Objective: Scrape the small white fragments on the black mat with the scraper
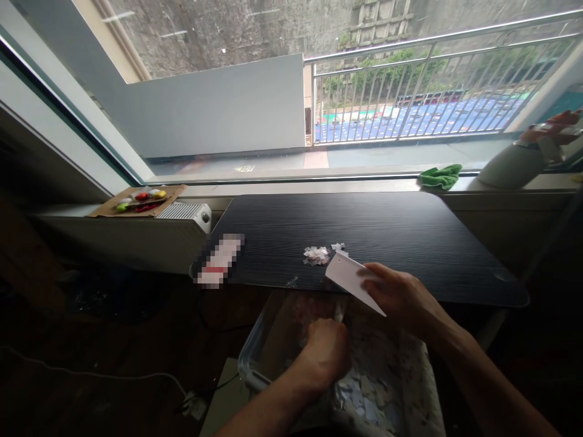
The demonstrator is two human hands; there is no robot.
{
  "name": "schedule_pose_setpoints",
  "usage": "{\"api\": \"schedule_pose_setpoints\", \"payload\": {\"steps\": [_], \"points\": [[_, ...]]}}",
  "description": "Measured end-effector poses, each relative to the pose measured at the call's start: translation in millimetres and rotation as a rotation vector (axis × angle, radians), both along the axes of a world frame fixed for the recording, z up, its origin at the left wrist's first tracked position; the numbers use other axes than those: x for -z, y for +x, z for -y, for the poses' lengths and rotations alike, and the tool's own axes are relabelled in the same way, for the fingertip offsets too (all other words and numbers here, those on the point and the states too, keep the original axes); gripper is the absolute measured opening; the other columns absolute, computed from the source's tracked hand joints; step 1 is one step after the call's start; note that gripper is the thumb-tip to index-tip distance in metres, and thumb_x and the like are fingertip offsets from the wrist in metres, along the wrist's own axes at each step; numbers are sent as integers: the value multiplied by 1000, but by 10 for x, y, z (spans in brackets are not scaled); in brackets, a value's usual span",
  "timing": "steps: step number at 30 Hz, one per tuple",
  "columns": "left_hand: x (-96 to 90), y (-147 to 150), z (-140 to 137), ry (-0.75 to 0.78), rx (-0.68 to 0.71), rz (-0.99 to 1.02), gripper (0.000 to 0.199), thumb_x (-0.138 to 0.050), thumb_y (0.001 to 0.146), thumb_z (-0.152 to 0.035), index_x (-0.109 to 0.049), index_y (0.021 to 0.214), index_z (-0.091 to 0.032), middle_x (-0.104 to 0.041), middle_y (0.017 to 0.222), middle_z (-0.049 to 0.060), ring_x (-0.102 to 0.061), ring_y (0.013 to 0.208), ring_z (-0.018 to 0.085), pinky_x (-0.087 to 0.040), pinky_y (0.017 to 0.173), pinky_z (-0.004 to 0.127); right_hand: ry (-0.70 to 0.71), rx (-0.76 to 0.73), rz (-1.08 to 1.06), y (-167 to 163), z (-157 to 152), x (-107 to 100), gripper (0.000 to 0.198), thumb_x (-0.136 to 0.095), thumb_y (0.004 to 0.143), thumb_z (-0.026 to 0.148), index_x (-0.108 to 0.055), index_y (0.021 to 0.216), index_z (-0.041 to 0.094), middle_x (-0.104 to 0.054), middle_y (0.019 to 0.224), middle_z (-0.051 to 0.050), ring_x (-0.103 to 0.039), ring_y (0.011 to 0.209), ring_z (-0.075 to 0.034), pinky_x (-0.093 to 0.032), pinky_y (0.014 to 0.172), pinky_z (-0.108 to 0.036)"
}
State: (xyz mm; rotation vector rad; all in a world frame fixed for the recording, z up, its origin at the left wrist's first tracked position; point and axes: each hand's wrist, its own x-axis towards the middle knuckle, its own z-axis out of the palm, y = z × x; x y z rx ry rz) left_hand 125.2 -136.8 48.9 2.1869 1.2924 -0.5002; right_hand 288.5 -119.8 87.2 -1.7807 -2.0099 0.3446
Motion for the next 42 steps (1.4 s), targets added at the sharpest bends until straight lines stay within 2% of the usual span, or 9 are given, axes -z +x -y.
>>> {"api": "schedule_pose_setpoints", "payload": {"steps": [3,9,15,21,25,29,32,37,42], "points": [[-5,-15,-11,-9,-3,-11,34,-53,76,-17,-71,104,-8,-71,99,23,-67,98,35,-55,83,43,-4,-33,-16,-3,13,-7,26,-48,83,24,-69,99,27,-76,82,-1,-69,69,-18,-47,60,-25],[30,-14,-36,-2,-12,-5,33,-56,73,-16,-72,101,-8,-72,94,23,-68,96,35,-56,82,43,-29,16,7,94,69,16,24,-49,84,28,-67,99,26,-75,80,-2,-71,69,-21,-48,60,-27],[-23,9,-66,-49,-5,-9,33,-57,75,-15,-71,103,-9,-71,99,22,-67,98,35,-55,83,43,-87,-104,-115,32,149,-27,25,-49,83,22,-67,100,24,-76,88,-3,-71,74,-21,-50,65,-29],[-41,-10,-56,-32,2,6,33,-54,76,-15,-71,102,-8,-71,98,23,-67,98,36,-55,83,44,-25,-52,-57,-11,48,-6,24,-49,84,24,-68,100,25,-76,87,-3,-71,75,-23,-49,64,-30],[-43,-14,-70,-61,-23,-5,33,-55,75,-15,-71,104,-9,-71,99,23,-67,99,36,-55,83,44,-117,-141,-129,-29,40,-7,24,-50,84,23,-67,100,26,-76,88,-1,-71,74,-20,-49,65,-27],[-18,-44,-76,-39,-16,3,33,-55,75,-15,-72,103,-8,-71,99,22,-67,98,36,-55,84,44,-85,-67,-110,-13,41,-45,25,-51,83,24,-68,101,25,-76,83,-2,-70,71,-21,-49,62,-29],[23,-112,-55,-11,-34,2,32,-54,75,-15,-73,100,-9,-72,97,21,-68,96,34,-56,83,41,-109,-74,-113,49,29,-71,23,-51,82,25,-70,96,25,-75,79,-1,-69,65,-20,-49,59,-28],[77,-279,-17,17,-98,-52,32,-53,75,-14,-73,99,-9,-72,93,22,-69,94,33,-56,82,39,-35,112,-32,160,-65,-106,28,-53,81,34,-70,102,24,-74,74,-3,-68,62,-21,-48,55,-28],[96,-461,-22,19,-190,-96,31,-49,78,-14,-74,96,-11,-72,95,21,-69,94,33,-55,82,41,-54,91,41,54,-220,-134,30,-49,83,30,-69,104,24,-74,79,-4,-68,66,-20,-47,59,-28]]}}
